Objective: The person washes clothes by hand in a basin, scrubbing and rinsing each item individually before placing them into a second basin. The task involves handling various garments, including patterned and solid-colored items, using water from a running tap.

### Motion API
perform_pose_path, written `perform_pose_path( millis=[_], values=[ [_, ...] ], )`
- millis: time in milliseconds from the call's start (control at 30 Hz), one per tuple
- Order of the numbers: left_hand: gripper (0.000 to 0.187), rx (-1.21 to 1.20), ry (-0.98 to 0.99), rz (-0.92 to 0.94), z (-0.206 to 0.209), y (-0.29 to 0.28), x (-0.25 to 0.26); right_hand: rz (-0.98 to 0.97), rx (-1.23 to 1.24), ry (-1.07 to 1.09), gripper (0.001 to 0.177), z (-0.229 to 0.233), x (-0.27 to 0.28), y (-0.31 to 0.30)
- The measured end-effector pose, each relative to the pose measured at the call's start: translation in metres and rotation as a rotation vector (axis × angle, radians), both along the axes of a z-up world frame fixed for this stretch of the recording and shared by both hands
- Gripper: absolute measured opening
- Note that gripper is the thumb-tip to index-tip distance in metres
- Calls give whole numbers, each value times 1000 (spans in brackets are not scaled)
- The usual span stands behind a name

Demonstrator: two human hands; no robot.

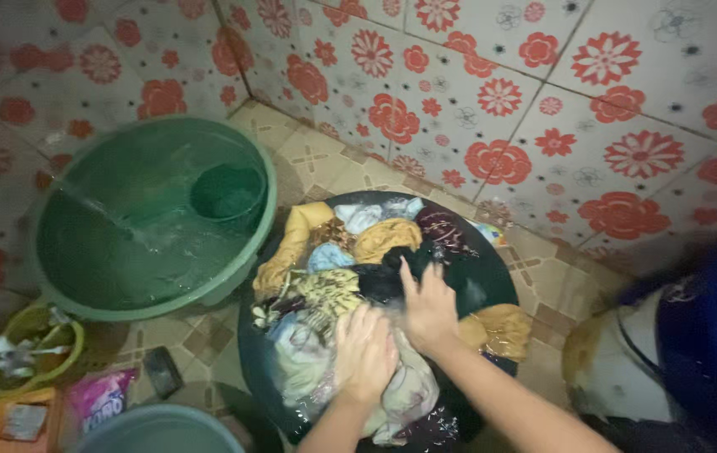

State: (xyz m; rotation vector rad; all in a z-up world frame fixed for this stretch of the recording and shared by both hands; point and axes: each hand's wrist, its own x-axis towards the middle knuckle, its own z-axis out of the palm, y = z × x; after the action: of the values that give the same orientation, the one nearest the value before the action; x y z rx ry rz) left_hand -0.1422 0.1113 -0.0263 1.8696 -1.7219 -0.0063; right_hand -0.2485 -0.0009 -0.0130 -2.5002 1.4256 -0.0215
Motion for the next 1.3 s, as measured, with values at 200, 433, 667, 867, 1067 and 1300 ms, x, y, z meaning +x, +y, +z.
perform_pose_path(
  millis=[200, 433, 667, 867, 1067, 1300],
  values=[
    [12, -270, 35, -162, -32, -10, 37, 204, -159, -227, 89, -3, -30, 81],
    [22, -115, -52, -178, -8, 3, 32, 300, -248, 182, 81, -52, -34, 68],
    [54, 58, 495, -84, 34, 146, 4, 177, -55, 90, 87, -20, -27, 93],
    [71, 280, 277, 23, -68, 351, -33, 383, -152, -309, 85, 38, -35, 171],
    [55, 675, 470, 616, -165, 437, 24, 834, 322, -314, 62, 65, -25, 304],
    [63, 637, 678, 1288, -132, 531, 94, 771, 449, 420, 79, 11, -11, 367]
  ],
)
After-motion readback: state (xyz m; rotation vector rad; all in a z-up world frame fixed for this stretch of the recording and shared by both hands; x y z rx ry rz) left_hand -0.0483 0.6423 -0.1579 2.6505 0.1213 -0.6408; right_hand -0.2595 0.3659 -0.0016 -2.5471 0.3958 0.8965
